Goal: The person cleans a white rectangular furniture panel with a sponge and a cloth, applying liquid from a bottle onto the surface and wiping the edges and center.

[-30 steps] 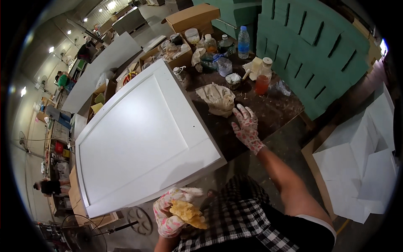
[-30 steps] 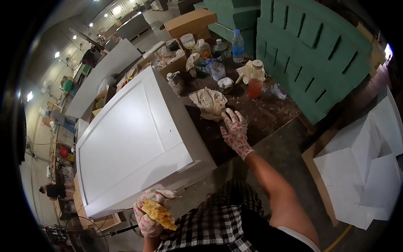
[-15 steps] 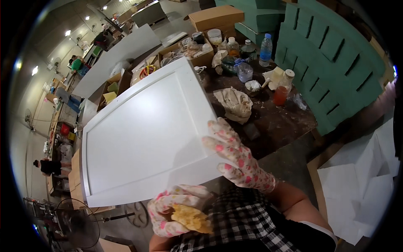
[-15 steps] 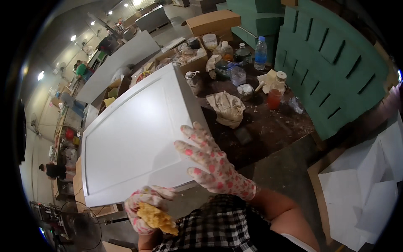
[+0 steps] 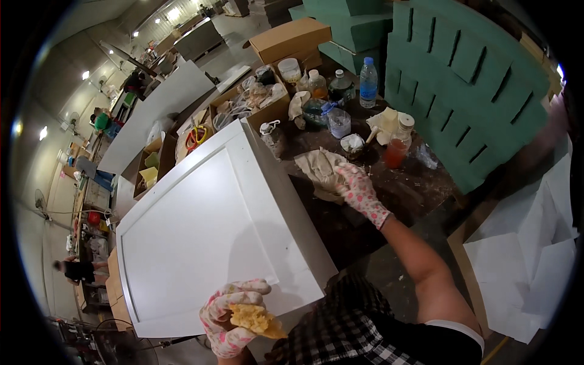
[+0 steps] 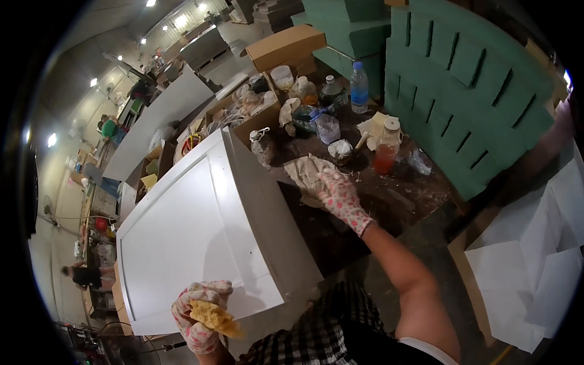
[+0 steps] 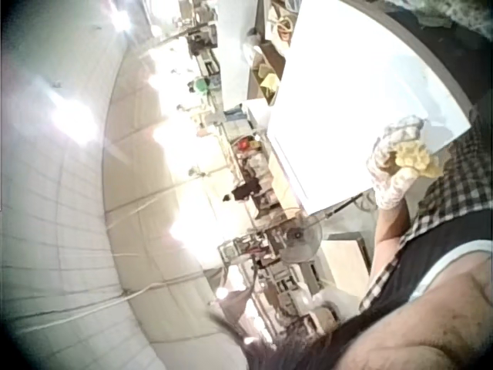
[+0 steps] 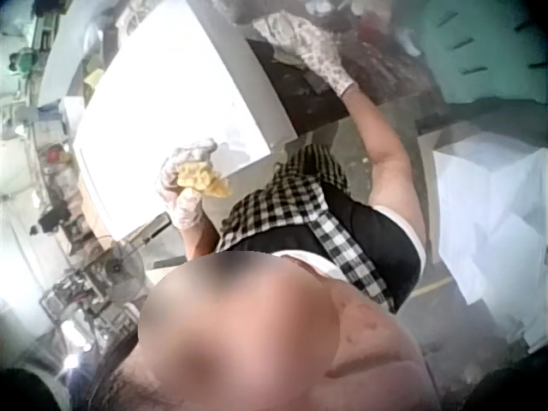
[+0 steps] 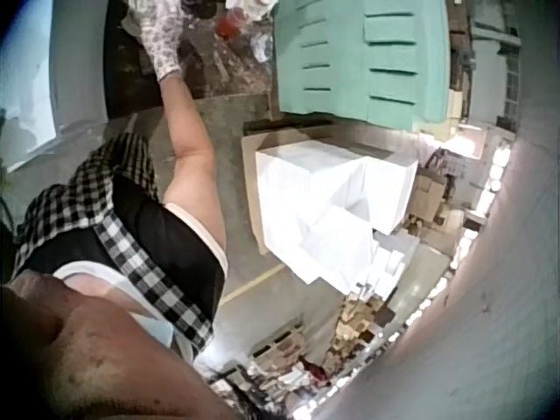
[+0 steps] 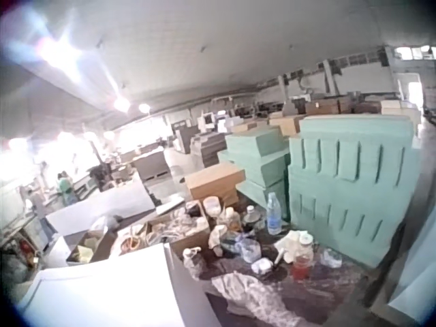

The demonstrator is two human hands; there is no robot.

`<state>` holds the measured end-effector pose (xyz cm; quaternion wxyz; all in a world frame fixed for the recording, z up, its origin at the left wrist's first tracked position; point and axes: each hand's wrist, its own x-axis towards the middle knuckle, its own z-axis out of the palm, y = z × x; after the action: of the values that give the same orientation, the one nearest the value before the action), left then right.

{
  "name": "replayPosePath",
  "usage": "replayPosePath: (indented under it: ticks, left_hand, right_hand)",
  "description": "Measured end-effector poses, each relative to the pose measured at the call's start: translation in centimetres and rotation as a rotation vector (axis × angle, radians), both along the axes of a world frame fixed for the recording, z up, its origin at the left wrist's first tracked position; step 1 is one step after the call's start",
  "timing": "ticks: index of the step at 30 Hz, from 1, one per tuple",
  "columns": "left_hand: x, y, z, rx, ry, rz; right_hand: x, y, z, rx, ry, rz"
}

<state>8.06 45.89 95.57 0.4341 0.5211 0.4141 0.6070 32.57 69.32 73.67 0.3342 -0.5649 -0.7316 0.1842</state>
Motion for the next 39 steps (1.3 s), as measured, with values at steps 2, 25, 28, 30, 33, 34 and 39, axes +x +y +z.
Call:
replayPosePath:
  ticks: [2,25,28,30,33,34,39]
  left_hand:
    - [-0.1,-0.7,0.9,-0.021,0.056,0.052]
    - [-0.3,0.1,0.4,-0.001,-0.081,-0.121]
    - [-0.1,0.1,0.4,0.026,-0.070,-0.127]
    - [0.1,0.3,0.5,0.020,-0.087,-0.148]
    - [-0.1,0.2,0.7,0.028,-0.054,-0.157]
    - [-0.2,0.1,0.8,0.038,-0.033,-0.143]
    - [-0.3,0.4,0.5,0.044,-0.025,-0.142]
  right_hand:
    - [-2.8,0.2,0.8,0.066,-0.144,0.065]
    - [16.0,-2.3,21.8,0.346,0.094,-0.430]
    - [15.7,3.5,19.7,0.597,0.072,-0.390]
    - [15.1,6.7,16.2,0.709,0.099,-0.372]
    - [14.9,8.6,9.4,0.591,-0.238,-0.369]
    - [13.6,7.6,9.0,0.585,-0.311,-0.356]
    - [13.4,4.5,13.1,0.119,-0.540,-0.123]
